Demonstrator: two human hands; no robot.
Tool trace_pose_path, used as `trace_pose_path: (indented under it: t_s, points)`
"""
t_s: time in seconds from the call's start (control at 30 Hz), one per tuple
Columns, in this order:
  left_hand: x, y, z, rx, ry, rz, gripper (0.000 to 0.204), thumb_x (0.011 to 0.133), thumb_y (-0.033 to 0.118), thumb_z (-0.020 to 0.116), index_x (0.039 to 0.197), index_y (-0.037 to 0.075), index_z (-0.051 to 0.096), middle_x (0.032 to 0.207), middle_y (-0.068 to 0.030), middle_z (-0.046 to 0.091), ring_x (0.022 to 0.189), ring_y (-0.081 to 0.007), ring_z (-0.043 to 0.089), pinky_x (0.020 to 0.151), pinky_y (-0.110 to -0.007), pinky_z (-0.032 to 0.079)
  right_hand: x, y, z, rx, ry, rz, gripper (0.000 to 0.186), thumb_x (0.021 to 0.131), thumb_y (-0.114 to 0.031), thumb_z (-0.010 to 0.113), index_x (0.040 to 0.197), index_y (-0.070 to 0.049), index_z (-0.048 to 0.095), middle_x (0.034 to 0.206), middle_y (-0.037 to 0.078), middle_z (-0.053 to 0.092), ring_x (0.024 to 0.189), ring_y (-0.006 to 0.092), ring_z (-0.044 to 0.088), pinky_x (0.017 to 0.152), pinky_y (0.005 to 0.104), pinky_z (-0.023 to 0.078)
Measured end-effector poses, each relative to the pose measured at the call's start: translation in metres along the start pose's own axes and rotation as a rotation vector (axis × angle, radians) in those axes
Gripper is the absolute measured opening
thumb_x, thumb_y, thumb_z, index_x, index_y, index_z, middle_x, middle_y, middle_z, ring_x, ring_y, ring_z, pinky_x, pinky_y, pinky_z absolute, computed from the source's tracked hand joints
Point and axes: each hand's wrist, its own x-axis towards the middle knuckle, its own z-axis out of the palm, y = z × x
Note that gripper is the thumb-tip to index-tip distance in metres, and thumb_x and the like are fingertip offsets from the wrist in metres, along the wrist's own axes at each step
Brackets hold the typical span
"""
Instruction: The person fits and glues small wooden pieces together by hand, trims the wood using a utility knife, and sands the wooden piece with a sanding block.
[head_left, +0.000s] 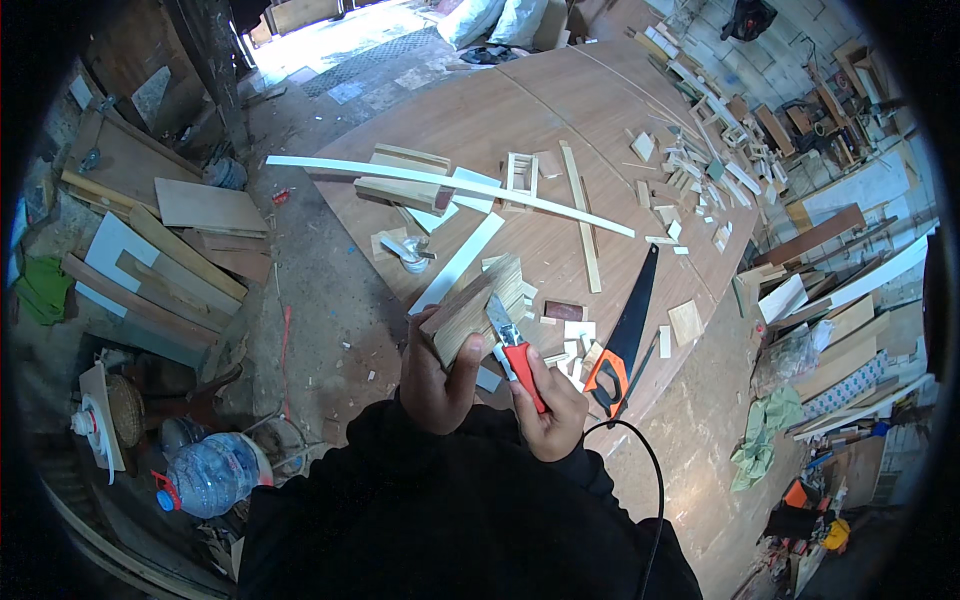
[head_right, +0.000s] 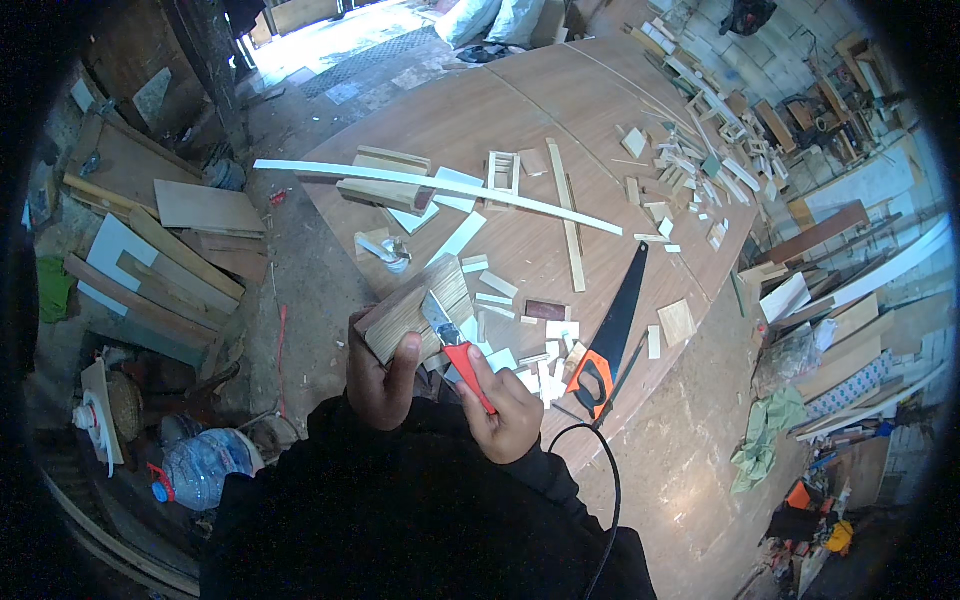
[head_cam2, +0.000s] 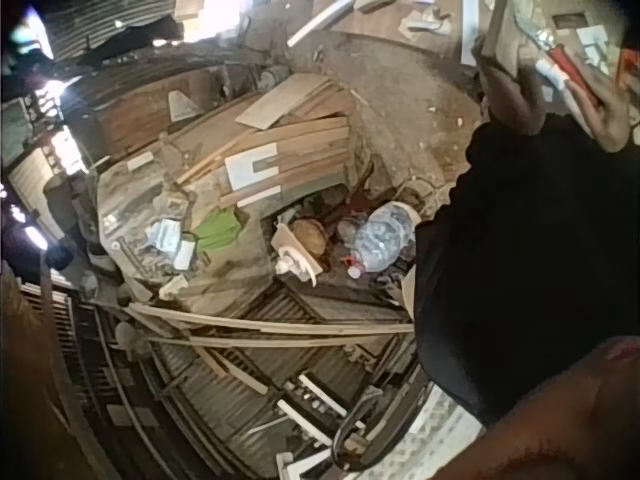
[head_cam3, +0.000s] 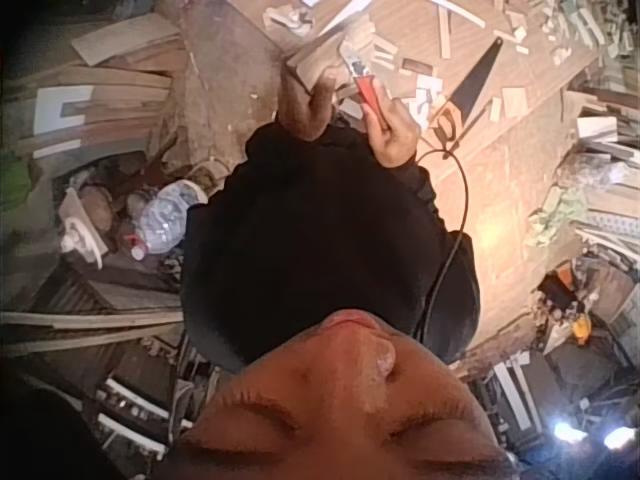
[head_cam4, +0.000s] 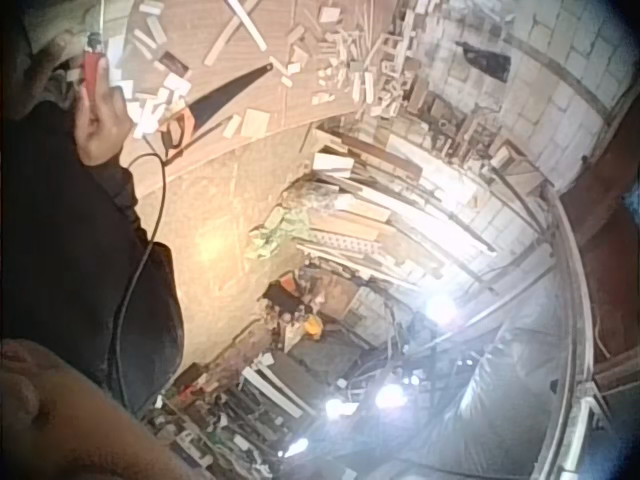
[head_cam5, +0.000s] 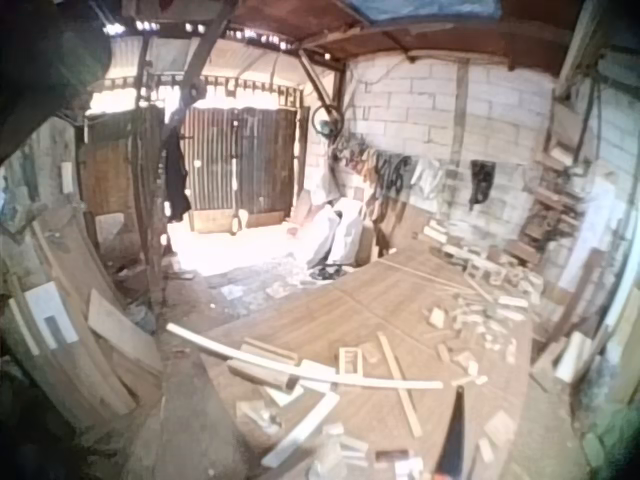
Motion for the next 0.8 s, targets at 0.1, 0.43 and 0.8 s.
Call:
trace_pose_path:
  t_s: [0.1, 0.43, 0.8]
  points:
    - [0.0, 0.003, -0.003, -0.034, -0.01, -0.043, 0.034, 0.092, 0.017, 0.056, 0.113, -0.006, 0.043, 0.101, -0.0209, 0.053, 0.088, -0.0291, 0.057, 0.077, -0.04, 0.046, 0.0, 0.0, 0.0, 0.011, -0.004, -0.001, 0.055, 0.078, -0.004, 0.073, 0.13, -0.008, 0.057, 0.06, 0.006, 0.042, 0.047, 0.0141, 0.04, 0.044, 0.0274, 0.034]
    - [0.005, 0.003, -0.01, -0.159, 0.076, -0.121, 0.04, 0.093, 0.028, 0.056, 0.114, -0.005, 0.047, 0.1, -0.0152, 0.053, 0.091, -0.0197, 0.053, 0.078, -0.036, 0.045, 0.007, -0.008, -0.001, -0.031, -0.036, -0.077, 0.056, 0.075, -0.003, 0.075, 0.128, -0.008, 0.058, 0.06, 0.007, 0.042, 0.047, 0.0171, 0.042, 0.045, 0.0278, 0.037]
    - [-0.001, 0.004, -0.014, -0.116, -0.012, -0.133, 0.036, 0.094, 0.021, 0.054, 0.117, -0.005, 0.043, 0.104, -0.0185, 0.052, 0.092, -0.0249, 0.057, 0.079, -0.038, 0.046, 0.003, -0.01, 0.0, -0.034, -0.026, -0.024, 0.056, 0.077, -0.005, 0.074, 0.13, -0.009, 0.057, 0.059, 0.006, 0.04, 0.047, 0.0153, 0.041, 0.045, 0.0271, 0.035]
